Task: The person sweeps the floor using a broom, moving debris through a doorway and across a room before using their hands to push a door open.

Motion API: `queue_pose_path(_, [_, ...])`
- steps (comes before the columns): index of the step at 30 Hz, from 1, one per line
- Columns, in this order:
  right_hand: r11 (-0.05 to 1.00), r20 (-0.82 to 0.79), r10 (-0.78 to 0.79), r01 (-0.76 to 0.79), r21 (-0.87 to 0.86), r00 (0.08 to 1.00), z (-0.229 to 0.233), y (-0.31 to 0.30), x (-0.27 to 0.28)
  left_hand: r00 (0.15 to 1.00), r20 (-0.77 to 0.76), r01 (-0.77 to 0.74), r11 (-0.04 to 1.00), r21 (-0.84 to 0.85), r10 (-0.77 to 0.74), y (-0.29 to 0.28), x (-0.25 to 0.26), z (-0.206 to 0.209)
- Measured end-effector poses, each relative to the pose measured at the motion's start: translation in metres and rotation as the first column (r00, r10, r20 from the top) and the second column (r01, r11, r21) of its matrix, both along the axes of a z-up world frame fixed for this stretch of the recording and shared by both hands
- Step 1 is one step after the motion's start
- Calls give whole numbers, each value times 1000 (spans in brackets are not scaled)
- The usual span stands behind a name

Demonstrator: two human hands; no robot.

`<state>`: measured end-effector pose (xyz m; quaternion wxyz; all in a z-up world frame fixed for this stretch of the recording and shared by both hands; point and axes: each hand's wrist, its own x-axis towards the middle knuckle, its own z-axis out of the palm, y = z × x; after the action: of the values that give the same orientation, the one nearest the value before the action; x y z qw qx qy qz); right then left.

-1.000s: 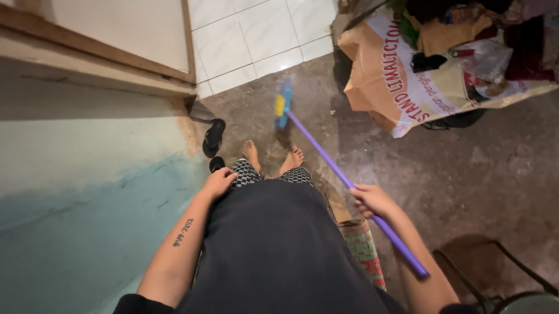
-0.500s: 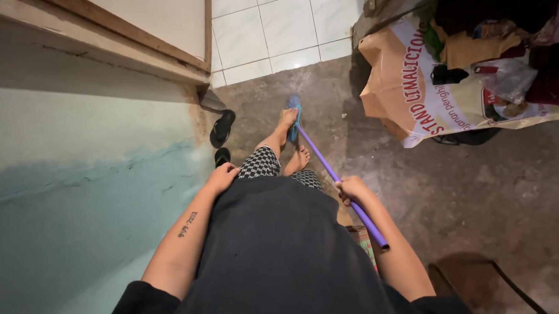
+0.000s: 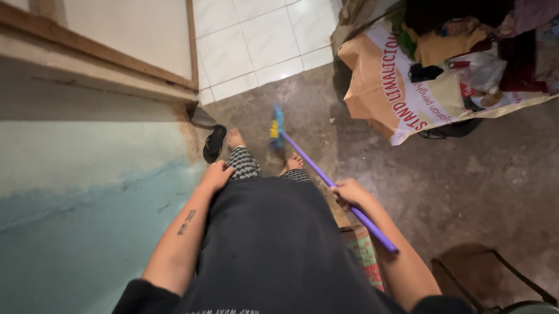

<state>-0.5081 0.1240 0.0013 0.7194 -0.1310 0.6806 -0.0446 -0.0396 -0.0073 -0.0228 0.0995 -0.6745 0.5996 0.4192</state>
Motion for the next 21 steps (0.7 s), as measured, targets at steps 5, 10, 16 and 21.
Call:
queue_pose_path(5, [981, 115, -191, 188, 41, 975, 54, -21, -39, 1000, 8, 8, 1000, 19, -8, -3, 4, 5])
queue_pose_path(10, [916, 154, -383, 396, -63, 911, 0, -73, -50, 996, -92, -9, 995, 98, 18, -18, -6, 11])
queue_pose_path(16, [917, 114, -361, 375, -139, 925, -28, -49, -84, 980, -197, 65, 959, 277, -10, -91, -40, 10])
queue_pose_path(21, [718, -34, -684, 680, 146, 729, 3, 10, -76, 964, -250, 189, 894, 405, -91, -170, -70, -8])
